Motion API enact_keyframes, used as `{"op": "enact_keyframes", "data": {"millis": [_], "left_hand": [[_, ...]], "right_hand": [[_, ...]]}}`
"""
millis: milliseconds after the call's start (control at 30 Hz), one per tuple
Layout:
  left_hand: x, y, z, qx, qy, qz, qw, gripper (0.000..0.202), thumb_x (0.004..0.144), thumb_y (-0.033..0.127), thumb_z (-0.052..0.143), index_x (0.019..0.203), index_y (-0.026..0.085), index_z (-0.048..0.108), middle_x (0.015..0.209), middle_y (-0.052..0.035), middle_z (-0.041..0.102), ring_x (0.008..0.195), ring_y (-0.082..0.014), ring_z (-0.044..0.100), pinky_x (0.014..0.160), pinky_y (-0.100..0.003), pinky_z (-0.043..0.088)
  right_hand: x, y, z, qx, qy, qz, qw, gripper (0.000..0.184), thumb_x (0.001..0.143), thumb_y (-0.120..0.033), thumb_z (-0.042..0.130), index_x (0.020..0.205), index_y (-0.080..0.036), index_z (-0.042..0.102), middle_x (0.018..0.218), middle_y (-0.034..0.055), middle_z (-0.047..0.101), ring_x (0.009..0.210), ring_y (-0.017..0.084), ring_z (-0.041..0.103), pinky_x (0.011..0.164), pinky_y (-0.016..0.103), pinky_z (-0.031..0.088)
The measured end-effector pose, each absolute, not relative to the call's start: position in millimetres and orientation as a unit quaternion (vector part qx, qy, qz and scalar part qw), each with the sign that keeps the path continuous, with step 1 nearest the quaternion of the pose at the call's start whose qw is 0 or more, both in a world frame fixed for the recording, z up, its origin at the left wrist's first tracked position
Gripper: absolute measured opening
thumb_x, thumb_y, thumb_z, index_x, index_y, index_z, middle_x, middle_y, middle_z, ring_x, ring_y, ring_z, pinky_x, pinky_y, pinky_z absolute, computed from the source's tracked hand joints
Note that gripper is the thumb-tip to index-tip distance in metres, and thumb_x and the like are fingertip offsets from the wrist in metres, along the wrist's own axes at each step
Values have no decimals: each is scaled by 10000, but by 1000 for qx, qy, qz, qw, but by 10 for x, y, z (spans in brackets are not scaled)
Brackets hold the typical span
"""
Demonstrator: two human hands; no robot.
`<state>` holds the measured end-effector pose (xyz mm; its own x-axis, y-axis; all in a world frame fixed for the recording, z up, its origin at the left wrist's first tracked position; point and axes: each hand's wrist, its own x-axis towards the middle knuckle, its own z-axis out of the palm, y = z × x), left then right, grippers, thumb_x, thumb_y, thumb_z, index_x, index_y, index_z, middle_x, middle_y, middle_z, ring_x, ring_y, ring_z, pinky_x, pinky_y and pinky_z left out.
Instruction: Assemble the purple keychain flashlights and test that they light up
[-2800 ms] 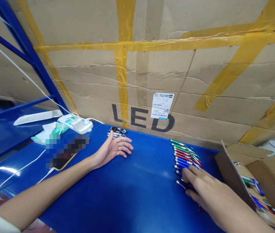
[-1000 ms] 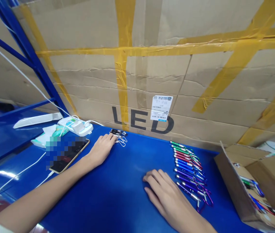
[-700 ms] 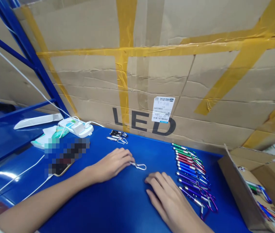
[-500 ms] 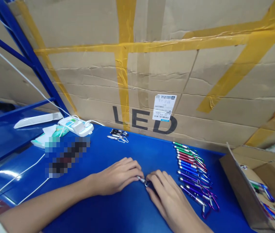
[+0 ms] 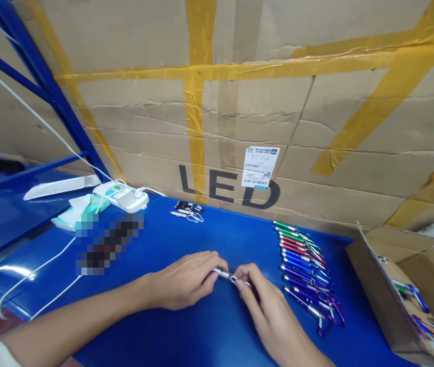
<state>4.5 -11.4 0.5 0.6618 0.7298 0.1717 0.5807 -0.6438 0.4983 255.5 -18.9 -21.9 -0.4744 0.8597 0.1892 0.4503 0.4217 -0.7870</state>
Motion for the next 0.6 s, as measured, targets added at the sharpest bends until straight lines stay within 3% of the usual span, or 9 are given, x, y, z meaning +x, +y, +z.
{"op": "enact_keyframes", "data": {"millis": [100,300,433,600], "left_hand": [[28,-93,-18,886,379,164,211,229,1140,298,414,1283,228,579,1176,-74,748,1081,-238,730,988,-355,529],[13,-63,-25,874,397,147,238,297,1156,459,432,1287,258,608,1099,-49,777,991,-239,751,852,-313,502],[40,-94,58,841,413,159,312,313,1152,489,436,1251,259,625,861,17,707,767,-171,672,678,-257,403],[49,-101,90,832,416,174,324,274,1131,457,501,1252,259,647,849,27,681,764,-154,638,706,-260,388]], "right_hand": [[2577,-178,-244,-432,-767,353,317,294,1137,-522,451,1196,-279,606,848,1,648,738,185,634,679,297,529],[2631,-135,-190,-432,-724,415,343,409,1042,-649,582,1111,-260,691,914,28,701,815,207,666,741,310,572],[2635,-124,-188,-442,-689,450,357,453,991,-675,652,1155,-256,708,912,25,701,809,207,662,729,311,578],[2609,-106,-237,-436,-664,466,391,461,1016,-685,605,1094,-243,710,842,14,662,712,183,628,678,310,572]]}}
